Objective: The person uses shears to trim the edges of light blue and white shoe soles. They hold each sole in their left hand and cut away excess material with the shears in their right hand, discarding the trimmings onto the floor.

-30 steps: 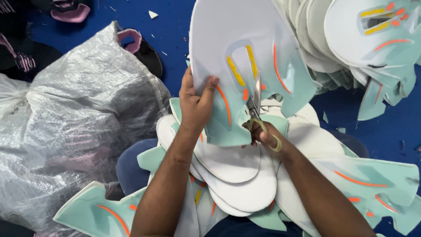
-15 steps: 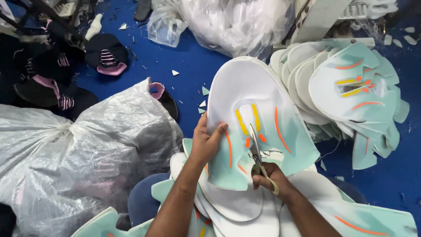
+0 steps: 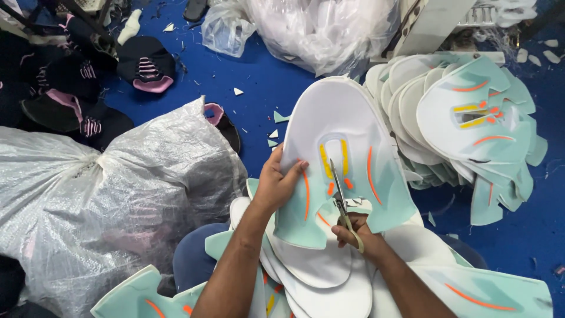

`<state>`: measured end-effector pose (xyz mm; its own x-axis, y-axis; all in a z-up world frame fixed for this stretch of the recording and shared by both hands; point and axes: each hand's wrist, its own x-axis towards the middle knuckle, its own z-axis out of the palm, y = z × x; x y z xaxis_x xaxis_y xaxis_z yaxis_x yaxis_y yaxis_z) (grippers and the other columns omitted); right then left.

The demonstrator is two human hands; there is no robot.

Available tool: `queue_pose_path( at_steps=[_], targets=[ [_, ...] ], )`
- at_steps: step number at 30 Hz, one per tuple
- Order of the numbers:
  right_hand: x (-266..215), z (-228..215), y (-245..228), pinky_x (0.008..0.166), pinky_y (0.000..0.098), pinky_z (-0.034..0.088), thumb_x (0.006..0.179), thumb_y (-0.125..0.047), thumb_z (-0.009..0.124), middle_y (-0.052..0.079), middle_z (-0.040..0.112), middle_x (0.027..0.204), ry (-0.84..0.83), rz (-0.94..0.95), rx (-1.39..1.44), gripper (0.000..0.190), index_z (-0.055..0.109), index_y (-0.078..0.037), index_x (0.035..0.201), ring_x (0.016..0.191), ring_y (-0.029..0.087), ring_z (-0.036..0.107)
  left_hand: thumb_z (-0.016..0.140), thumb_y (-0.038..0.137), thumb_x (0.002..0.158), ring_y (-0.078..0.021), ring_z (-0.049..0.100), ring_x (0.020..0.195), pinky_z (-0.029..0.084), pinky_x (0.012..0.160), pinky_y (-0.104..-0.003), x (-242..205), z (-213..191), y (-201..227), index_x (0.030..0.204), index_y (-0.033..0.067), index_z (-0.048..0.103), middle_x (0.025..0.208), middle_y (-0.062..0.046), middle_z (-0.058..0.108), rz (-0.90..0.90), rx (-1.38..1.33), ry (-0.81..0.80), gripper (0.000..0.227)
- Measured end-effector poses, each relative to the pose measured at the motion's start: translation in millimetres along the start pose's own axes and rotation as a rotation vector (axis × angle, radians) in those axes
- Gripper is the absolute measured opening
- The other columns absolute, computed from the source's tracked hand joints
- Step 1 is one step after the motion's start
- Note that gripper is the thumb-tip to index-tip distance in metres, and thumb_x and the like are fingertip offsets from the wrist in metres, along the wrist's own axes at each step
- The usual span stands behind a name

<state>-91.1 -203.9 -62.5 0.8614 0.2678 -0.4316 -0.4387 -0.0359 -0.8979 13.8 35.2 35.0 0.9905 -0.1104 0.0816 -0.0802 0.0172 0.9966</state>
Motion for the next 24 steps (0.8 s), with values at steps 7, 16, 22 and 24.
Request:
queue_pose_path(
  at_steps=[7,16,22,24],
  targets=[
    [14,-14,37,0.067,0.026,0.05,0.091,-0.026,0.075,0.002,0.065,0.08,-0.041,-0.231,-0.011,0.024,0.07,-0.003,0.089,0.073,0.01,0.059,0.071,0.011,0.095,-0.0099,0.066,0.103,0.055,0.092,-0.028,-4,22,-14,0.141,0.005,0.055,0.114,-0.004,0.071,-0.079,0.01,-0.152,0.049],
    [22,-13,40,0.057,0.0313,0.055,0.083,-0.02,0.078,0.007,0.067,0.071,0.121,0.009,0.172,0.021,0.07,-0.001,0.085,0.06,0.016,0.064,0.071,0.014,0.095,-0.0135,0.068,0.098,0.058,0.086,-0.029,-4,24,-9,0.139,0.0053,0.055,0.11,-0.008,0.072,-0.177,-0.003,-0.069,0.048],
    [21,-20,44,0.065,0.027,0.053,0.089,-0.019,0.07,0.004,0.068,0.079,0.007,-0.127,0.18,0.018,0.068,-0.001,0.086,0.07,0.011,0.062,0.069,0.017,0.096,-0.0135,0.07,0.096,0.059,0.084,-0.03,-7,28,-3,0.137,0.0051,0.055,0.108,-0.007,0.073,-0.228,0.008,-0.186,0.045],
    [20,-16,33,0.063,0.0292,0.056,0.086,-0.017,0.07,0.004,0.067,0.077,0.047,-0.082,0.218,0.017,0.07,0.0,0.086,0.067,0.013,0.065,0.069,0.018,0.096,-0.0135,0.069,0.093,0.059,0.082,-0.03,-7,28,-2,0.136,0.0051,0.056,0.106,-0.006,0.073,-0.254,0.017,-0.147,0.045]
  ],
)
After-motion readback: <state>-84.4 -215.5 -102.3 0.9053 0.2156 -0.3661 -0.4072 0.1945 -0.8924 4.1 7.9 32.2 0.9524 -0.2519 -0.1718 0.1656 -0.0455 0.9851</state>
